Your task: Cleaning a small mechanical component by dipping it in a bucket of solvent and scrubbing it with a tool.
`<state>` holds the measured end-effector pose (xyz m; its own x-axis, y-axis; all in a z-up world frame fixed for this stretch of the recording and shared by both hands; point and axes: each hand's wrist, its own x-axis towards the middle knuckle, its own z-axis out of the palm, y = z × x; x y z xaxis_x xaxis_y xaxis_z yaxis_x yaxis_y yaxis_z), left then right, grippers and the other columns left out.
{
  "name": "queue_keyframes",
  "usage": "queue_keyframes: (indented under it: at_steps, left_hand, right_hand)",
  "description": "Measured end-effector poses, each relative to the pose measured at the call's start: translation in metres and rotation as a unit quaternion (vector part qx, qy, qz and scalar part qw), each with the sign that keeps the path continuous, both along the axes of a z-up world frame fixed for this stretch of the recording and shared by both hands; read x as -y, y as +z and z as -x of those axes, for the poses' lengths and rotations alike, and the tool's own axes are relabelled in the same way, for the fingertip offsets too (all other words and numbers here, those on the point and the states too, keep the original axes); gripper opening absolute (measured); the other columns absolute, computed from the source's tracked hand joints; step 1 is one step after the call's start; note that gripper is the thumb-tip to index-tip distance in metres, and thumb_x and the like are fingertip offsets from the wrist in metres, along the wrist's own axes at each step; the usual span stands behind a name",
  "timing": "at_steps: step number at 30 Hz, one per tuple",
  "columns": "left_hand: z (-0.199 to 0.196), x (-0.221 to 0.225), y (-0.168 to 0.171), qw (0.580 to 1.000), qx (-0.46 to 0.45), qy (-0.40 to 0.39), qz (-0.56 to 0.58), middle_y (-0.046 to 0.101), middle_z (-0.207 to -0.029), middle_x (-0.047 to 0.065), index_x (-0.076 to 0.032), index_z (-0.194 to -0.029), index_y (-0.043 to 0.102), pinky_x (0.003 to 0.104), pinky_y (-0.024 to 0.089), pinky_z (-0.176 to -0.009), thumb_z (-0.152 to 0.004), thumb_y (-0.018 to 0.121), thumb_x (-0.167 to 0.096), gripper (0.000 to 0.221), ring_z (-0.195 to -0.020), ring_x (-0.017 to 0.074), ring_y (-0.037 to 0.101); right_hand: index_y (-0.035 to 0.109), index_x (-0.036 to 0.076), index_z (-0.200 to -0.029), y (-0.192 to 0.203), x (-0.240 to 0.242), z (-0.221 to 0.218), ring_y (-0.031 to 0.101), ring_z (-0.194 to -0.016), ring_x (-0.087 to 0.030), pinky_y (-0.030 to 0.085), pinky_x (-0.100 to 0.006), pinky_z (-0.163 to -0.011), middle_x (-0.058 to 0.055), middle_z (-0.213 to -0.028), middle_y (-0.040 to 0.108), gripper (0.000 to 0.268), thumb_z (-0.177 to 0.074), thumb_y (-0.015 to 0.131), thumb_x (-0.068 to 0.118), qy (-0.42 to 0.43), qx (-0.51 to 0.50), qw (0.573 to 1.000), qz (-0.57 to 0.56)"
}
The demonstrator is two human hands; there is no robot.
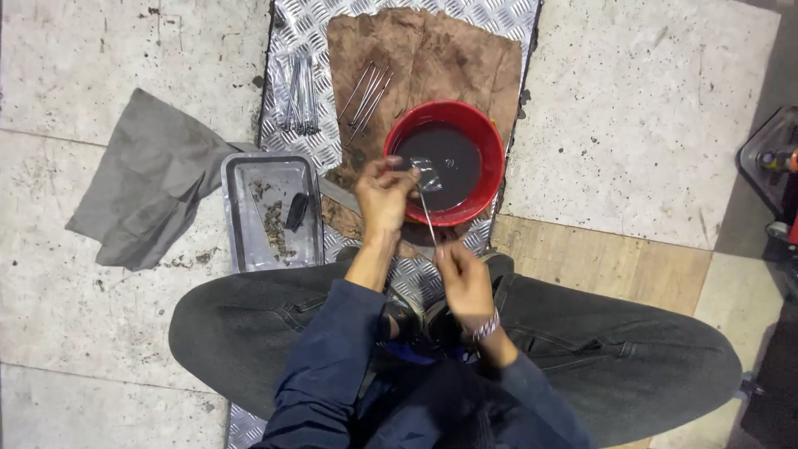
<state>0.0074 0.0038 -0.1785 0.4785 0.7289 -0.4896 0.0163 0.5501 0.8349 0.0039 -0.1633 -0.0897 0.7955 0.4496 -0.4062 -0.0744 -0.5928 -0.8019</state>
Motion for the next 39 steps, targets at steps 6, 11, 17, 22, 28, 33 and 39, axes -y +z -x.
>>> queue_keyframes:
  at_steps: [6,11,17,22,28,33,39]
  left_hand:
    - [-0.007,0.034,-0.015,0.998,-0.002,-0.051,0.030,0.074,-0.082,0.018,0.000,-0.109,0.062,0.025,0.063,-0.052,-0.080,0.084,-0.004,0.037,-0.062,0.0187,0.072]
    - [0.000,0.008,-0.021,1.000,-0.007,-0.015,0.015,0.074,-0.080,0.018,-0.001,-0.112,0.060,0.024,0.063,-0.050,-0.080,0.083,-0.004,0.039,-0.059,0.0177,0.072]
    - [-0.007,0.025,-0.010,1.000,-0.006,-0.029,0.011,0.073,-0.082,0.017,-0.001,-0.109,0.059,0.024,0.062,-0.051,-0.082,0.081,-0.004,0.035,-0.062,0.0170,0.072]
    - [0.000,0.003,-0.001,1.000,0.003,-0.001,-0.025,0.073,-0.081,0.015,-0.001,-0.109,0.057,0.021,0.061,-0.049,-0.083,0.081,-0.003,0.036,-0.059,0.0157,0.072]
    - [-0.001,0.022,0.011,0.999,0.022,-0.016,0.022,0.073,-0.081,0.017,0.000,-0.105,0.058,0.022,0.061,-0.050,-0.083,0.081,-0.006,0.032,-0.061,0.0160,0.072]
    - [0.000,0.000,0.001,0.999,0.047,0.009,0.010,0.074,-0.082,0.016,-0.002,-0.106,0.058,0.020,0.059,-0.047,-0.084,0.083,-0.007,0.033,-0.056,0.0134,0.071]
    - [-0.006,0.032,0.004,0.996,0.066,-0.003,0.060,0.074,-0.079,0.014,-0.002,-0.101,0.059,0.020,0.055,-0.048,-0.082,0.084,-0.007,0.032,-0.054,0.0138,0.070]
  right_hand:
    - [0.067,0.005,-0.082,-0.016,-0.025,-0.025,0.068,-0.071,-0.041,0.047,-0.043,-0.060,-0.020,-0.069,0.068,0.029,-0.103,0.059,0.024,0.043,0.178,0.979,0.090]
    - [0.068,0.009,-0.078,0.014,-0.012,0.003,0.069,-0.069,-0.038,0.051,-0.041,-0.062,-0.016,-0.066,0.069,0.027,-0.100,0.061,0.023,0.080,0.182,0.974,0.111]
    - [0.065,0.007,-0.080,0.001,-0.029,-0.017,0.068,-0.070,-0.041,0.051,-0.047,-0.061,-0.018,-0.064,0.066,0.025,-0.101,0.061,0.020,0.096,0.243,0.958,0.117]
    - [0.067,0.007,-0.083,0.018,-0.017,0.003,0.069,-0.070,-0.042,0.052,-0.050,-0.061,-0.019,-0.065,0.067,0.026,-0.102,0.059,0.024,0.121,0.215,0.962,0.117]
    - [0.063,0.004,-0.079,0.008,-0.027,-0.017,0.061,-0.060,-0.042,0.045,-0.046,-0.056,-0.023,-0.061,0.060,0.032,-0.105,0.056,0.021,0.052,0.141,0.987,0.056]
    - [0.057,0.011,-0.068,0.007,-0.015,-0.003,0.044,-0.039,-0.012,0.035,-0.023,-0.043,-0.001,-0.045,0.048,0.042,-0.107,0.046,0.019,-0.007,-0.137,0.970,-0.201]
    - [0.046,0.011,-0.088,-0.014,-0.034,-0.034,0.032,-0.045,-0.001,0.027,-0.016,-0.042,0.009,-0.064,0.033,0.026,-0.111,0.036,0.019,-0.128,-0.345,0.877,-0.310]
